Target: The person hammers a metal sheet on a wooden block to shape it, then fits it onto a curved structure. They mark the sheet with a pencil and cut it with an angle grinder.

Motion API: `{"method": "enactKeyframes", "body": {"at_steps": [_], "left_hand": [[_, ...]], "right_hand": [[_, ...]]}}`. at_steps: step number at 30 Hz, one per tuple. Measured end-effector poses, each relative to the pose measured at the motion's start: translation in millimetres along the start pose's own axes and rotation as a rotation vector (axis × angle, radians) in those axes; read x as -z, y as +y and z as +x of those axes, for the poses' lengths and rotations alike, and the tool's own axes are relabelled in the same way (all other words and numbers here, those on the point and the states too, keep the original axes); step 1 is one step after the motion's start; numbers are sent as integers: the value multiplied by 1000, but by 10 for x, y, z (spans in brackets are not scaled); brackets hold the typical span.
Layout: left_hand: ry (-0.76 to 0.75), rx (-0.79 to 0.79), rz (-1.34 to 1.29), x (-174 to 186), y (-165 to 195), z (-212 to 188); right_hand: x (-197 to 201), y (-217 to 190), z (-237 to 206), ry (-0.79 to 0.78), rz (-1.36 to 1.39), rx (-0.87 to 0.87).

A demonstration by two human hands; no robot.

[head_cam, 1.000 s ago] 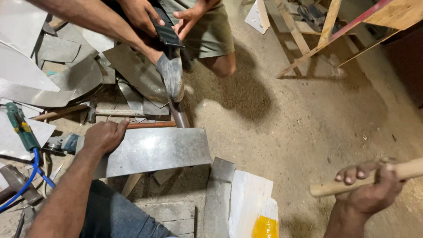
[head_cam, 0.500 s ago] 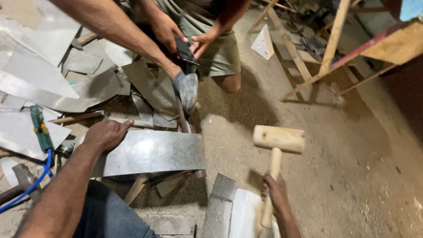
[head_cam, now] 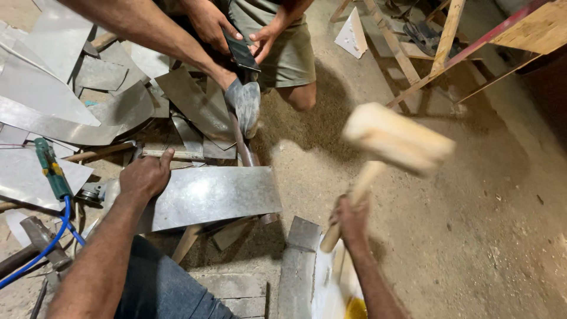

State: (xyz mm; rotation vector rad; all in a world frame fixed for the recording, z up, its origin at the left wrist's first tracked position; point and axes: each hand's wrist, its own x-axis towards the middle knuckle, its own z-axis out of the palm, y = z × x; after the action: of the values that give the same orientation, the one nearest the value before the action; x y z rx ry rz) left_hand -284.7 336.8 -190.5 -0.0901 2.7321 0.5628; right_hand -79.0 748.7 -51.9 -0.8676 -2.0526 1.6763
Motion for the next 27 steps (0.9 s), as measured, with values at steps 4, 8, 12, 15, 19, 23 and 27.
{"method": "enactKeyframes", "body": {"at_steps": [4,8,12,15,19,23,27], "left_hand": [[-8,-38,-22,118,3,-39],[85,-1,-46,136,-19,-56],[80,-7,-58,41,-7,-30],[100,-55,38,-35,-10,22],[106,-53,49,-78,-11,87],[81,-36,-9,-8,27,64],[-92,30,-26,118,139,-19]], "right_hand": [[25,440,102,-375,-310,-193],[655,212,225,-103,-118,-129],[1324,-168,68,71,-6,149],[1398,-307,-48,244,162,346],[840,-42,-354,317,207,354],[310,469,-720,-153,-247,-66],[553,482,-717,-115,-244,-96]]}}
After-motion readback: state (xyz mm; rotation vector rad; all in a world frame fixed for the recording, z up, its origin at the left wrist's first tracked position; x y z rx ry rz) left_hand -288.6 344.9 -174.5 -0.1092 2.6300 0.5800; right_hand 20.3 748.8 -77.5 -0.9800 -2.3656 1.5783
